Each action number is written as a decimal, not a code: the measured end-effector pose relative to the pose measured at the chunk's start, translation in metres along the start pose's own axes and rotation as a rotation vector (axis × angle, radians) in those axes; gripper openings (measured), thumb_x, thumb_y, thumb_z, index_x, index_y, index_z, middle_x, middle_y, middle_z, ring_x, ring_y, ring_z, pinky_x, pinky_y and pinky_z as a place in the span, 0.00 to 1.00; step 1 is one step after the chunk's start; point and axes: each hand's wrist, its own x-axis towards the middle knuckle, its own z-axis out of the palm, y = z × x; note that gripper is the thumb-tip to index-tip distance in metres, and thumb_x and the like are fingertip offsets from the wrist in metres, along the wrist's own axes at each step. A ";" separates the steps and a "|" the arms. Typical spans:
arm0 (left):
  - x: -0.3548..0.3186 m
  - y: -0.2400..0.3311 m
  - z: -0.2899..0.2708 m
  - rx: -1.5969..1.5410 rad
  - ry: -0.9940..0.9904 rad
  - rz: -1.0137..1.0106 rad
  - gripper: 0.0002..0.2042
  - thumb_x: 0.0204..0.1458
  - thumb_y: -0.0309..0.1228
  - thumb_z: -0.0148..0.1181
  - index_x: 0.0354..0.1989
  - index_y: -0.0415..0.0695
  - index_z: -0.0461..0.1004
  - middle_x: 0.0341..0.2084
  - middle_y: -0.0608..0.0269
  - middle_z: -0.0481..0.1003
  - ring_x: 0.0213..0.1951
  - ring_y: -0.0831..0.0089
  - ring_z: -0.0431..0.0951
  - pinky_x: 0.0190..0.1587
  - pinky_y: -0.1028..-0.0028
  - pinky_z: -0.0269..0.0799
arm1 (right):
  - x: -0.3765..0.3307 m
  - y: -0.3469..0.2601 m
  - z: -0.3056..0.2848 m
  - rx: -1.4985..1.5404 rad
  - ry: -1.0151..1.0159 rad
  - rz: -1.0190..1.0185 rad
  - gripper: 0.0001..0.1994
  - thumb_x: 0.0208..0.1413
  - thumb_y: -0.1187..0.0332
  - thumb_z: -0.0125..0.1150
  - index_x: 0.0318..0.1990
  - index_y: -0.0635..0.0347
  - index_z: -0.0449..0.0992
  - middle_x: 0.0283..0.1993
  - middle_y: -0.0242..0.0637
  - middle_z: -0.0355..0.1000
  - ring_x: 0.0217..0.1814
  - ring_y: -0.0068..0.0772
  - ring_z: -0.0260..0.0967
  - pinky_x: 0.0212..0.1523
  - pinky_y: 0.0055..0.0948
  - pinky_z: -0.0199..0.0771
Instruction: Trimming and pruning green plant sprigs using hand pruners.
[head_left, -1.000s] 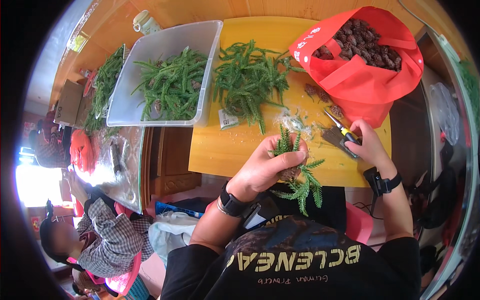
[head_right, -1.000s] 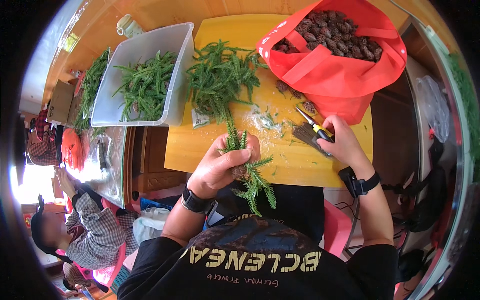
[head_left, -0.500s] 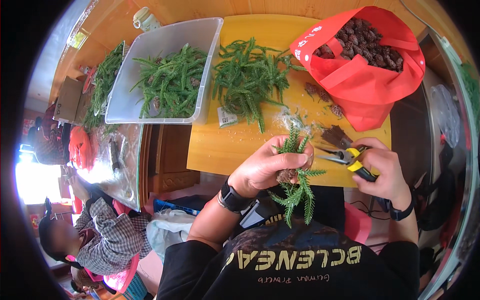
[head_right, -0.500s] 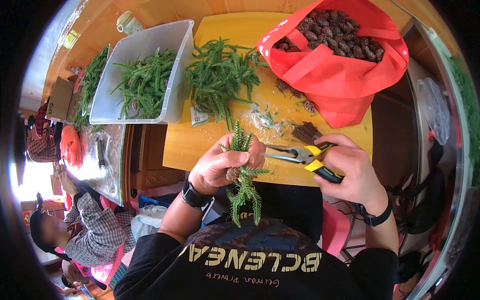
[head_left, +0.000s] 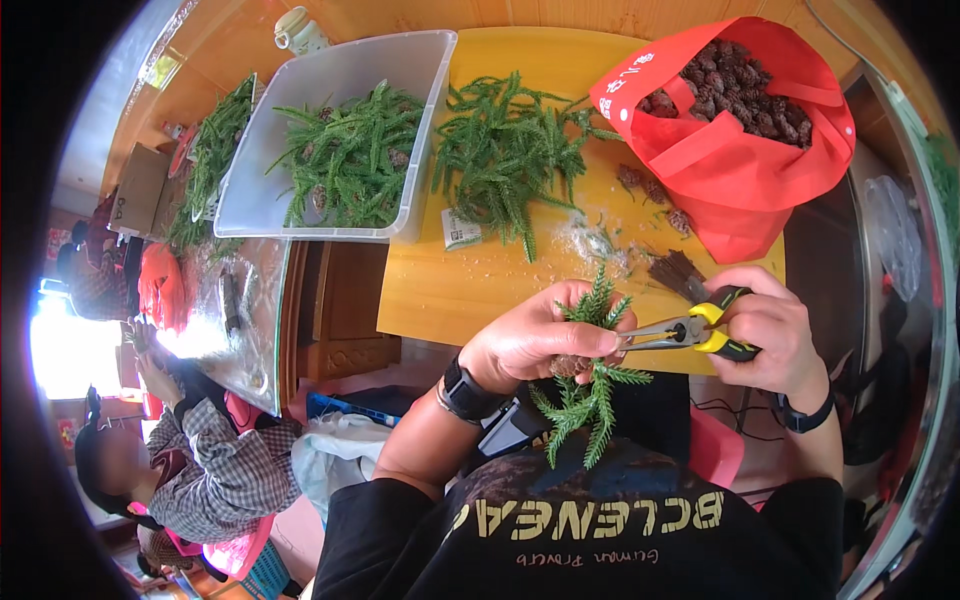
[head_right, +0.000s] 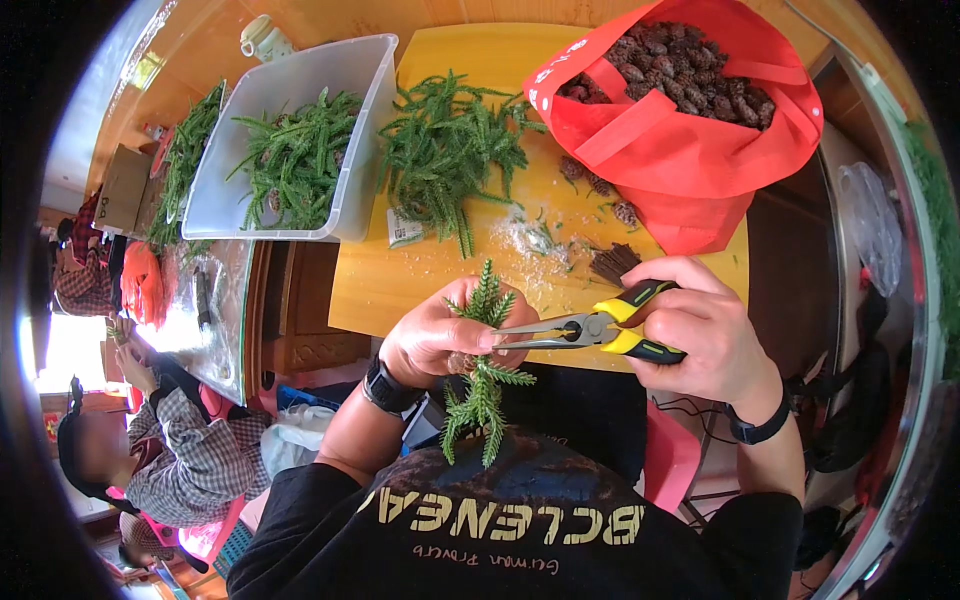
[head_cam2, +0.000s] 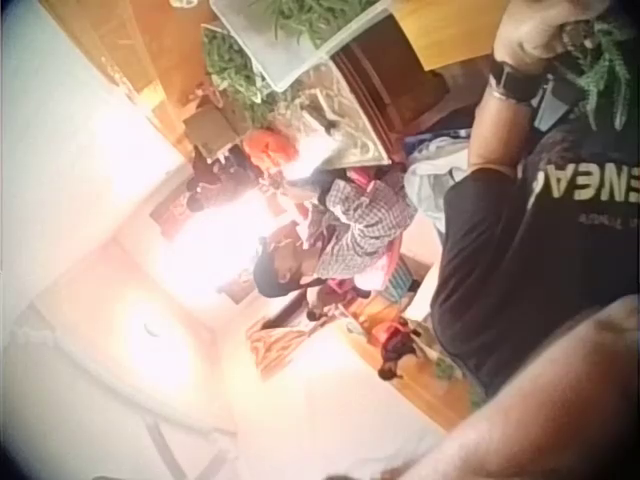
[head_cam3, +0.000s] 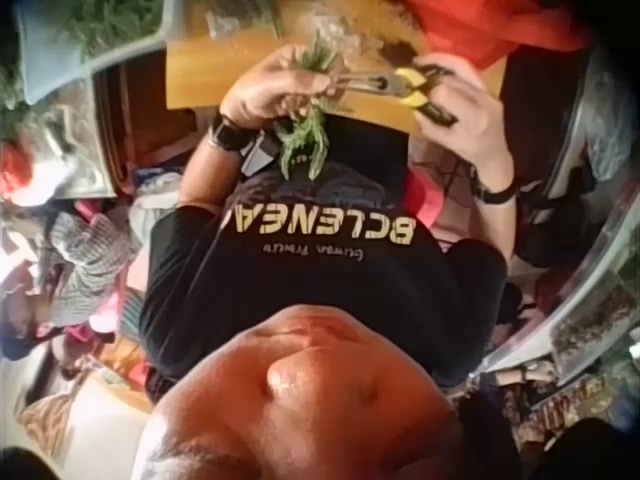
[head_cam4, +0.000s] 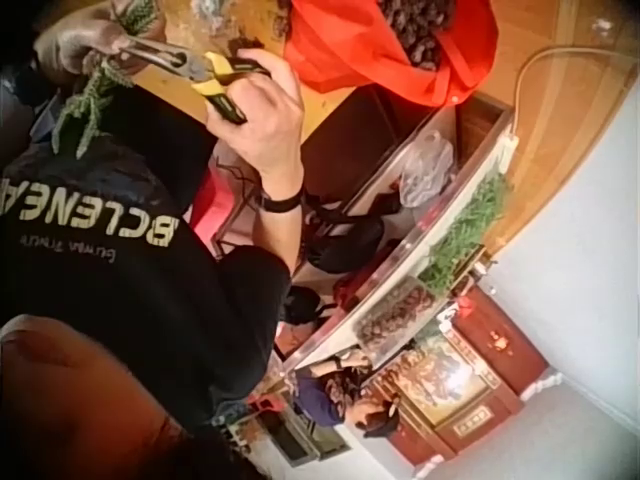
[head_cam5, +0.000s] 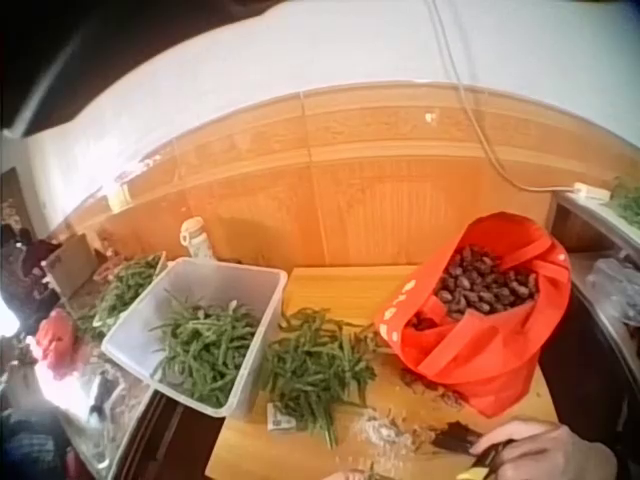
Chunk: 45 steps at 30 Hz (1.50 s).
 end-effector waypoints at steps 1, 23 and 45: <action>0.000 0.000 -0.001 0.008 -0.001 -0.003 0.12 0.38 0.32 0.62 0.22 0.40 0.64 0.18 0.65 0.63 0.23 0.76 0.62 0.25 0.78 0.55 | 0.000 0.000 0.000 -0.007 -0.004 -0.003 0.12 0.26 0.77 0.64 0.16 0.59 0.63 0.20 0.37 0.66 0.38 0.47 0.71 0.32 0.33 0.71; 0.001 0.005 0.014 0.984 0.515 0.713 0.04 0.41 0.19 0.58 0.22 0.39 0.69 0.20 0.68 0.70 0.23 0.81 0.67 0.26 0.80 0.62 | -0.015 -0.009 0.010 0.028 0.052 0.236 0.13 0.27 0.80 0.61 0.17 0.60 0.61 0.19 0.39 0.66 0.34 0.48 0.71 0.28 0.33 0.70; 0.002 0.001 0.015 1.062 0.560 0.913 0.05 0.38 0.17 0.59 0.23 0.40 0.70 0.21 0.65 0.71 0.24 0.78 0.68 0.28 0.79 0.63 | -0.011 -0.013 0.014 0.021 0.114 0.206 0.14 0.27 0.77 0.63 0.16 0.60 0.60 0.18 0.41 0.65 0.33 0.49 0.71 0.29 0.34 0.70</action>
